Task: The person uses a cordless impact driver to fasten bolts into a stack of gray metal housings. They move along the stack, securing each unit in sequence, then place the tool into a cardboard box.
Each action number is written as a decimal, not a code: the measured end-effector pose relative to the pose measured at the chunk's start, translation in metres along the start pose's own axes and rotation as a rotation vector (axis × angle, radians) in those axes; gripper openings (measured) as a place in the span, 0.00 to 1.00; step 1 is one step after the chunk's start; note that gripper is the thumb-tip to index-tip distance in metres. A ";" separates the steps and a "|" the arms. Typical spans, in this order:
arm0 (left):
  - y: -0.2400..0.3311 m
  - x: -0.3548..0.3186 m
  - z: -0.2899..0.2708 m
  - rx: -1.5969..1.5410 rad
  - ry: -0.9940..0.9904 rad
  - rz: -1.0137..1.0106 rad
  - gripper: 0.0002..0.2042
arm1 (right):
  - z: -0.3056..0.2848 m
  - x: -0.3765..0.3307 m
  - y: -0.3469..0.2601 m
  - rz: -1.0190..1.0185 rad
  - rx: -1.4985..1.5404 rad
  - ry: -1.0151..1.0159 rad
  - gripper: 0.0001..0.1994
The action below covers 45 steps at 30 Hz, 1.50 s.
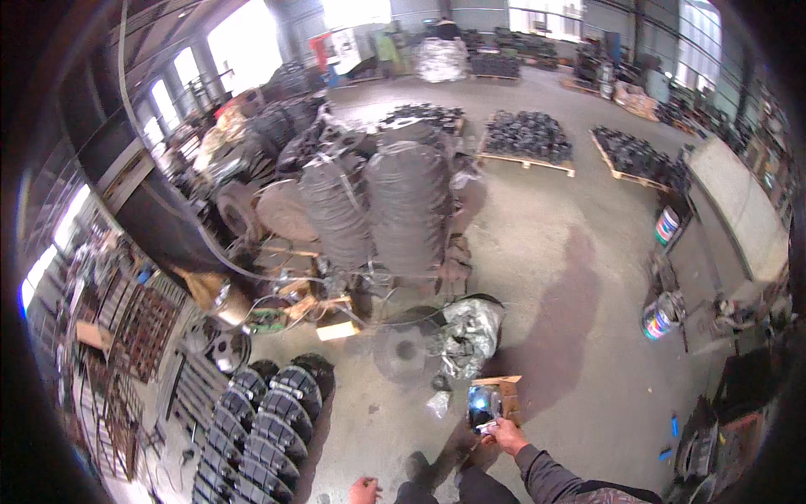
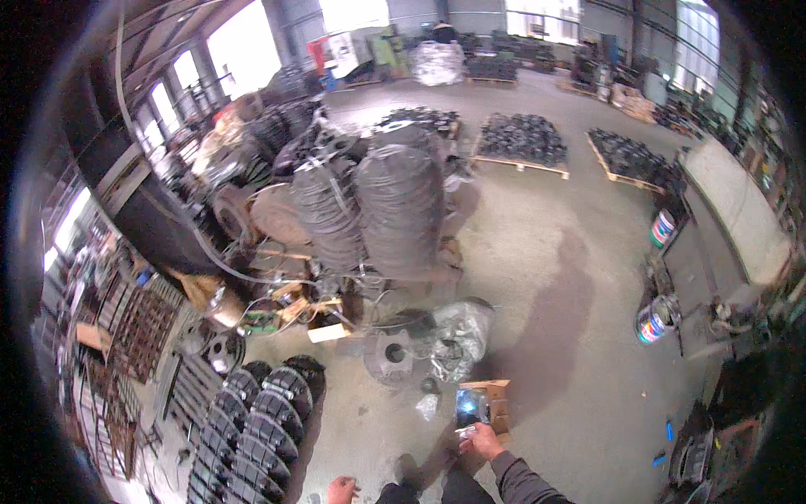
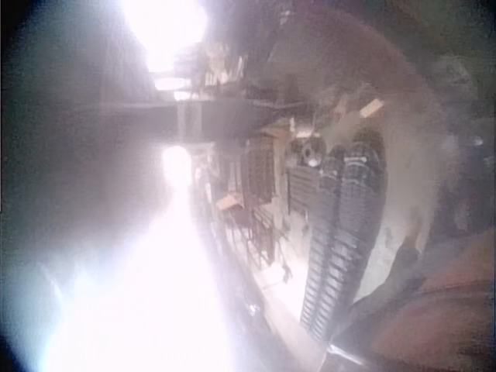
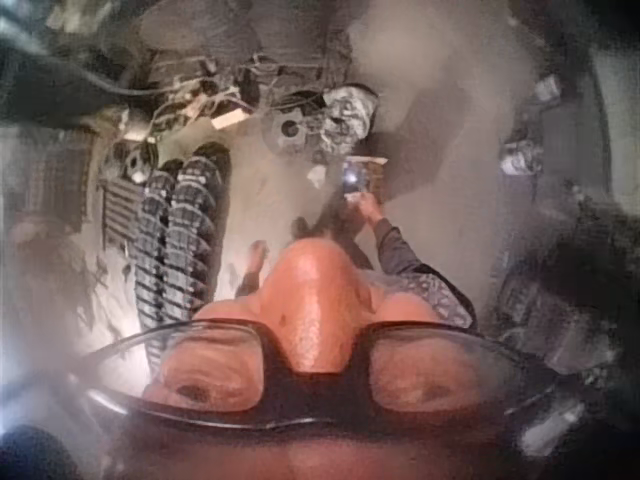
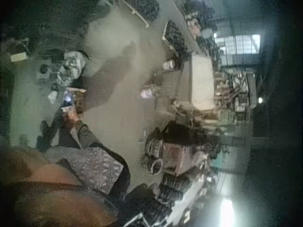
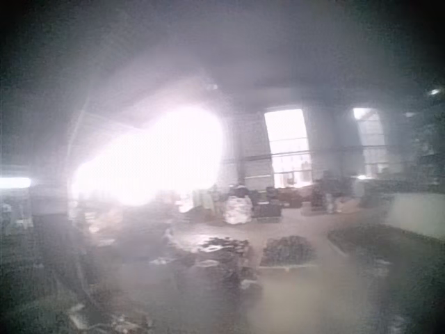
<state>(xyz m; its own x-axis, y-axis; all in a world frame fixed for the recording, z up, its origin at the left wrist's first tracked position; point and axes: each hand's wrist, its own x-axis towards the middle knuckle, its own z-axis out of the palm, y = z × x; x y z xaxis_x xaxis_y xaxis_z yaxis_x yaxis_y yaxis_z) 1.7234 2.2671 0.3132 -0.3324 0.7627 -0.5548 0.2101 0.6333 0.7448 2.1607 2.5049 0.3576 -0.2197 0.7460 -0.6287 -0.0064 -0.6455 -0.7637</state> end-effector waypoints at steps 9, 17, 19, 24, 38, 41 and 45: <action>0.205 -0.128 0.015 0.283 0.121 0.340 0.17 | 0.140 -0.065 -0.017 -0.131 -0.504 -0.475 0.13; 0.168 -0.213 -0.044 0.238 0.408 0.478 0.14 | 0.270 -0.172 -0.006 -0.237 -0.699 -0.603 0.12; 0.157 -0.236 -0.062 0.213 0.472 0.486 0.14 | 0.294 -0.192 -0.003 -0.290 -0.770 -0.628 0.14; 0.140 -0.278 -0.091 0.140 0.549 0.493 0.15 | 0.337 -0.220 0.016 -0.331 -0.823 -0.648 0.17; 0.116 -0.309 -0.091 0.170 0.660 0.587 0.14 | 0.361 -0.230 0.038 -0.196 -0.515 -0.924 0.11; 0.125 -0.312 -0.077 0.101 0.644 0.548 0.14 | 0.351 -0.226 0.027 -0.114 -0.653 -0.815 0.10; 0.133 -0.312 -0.059 -0.045 0.601 0.481 0.16 | 0.331 -0.228 0.012 -0.015 -0.577 -0.819 0.04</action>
<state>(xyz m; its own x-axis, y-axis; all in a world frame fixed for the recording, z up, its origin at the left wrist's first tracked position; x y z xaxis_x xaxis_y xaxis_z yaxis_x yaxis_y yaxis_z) 1.8013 2.1056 0.6070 -0.6591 0.7422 0.1216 0.4250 0.2341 0.8744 1.8873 2.2732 0.5401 -0.8291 0.2708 -0.4891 0.4114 -0.2969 -0.8617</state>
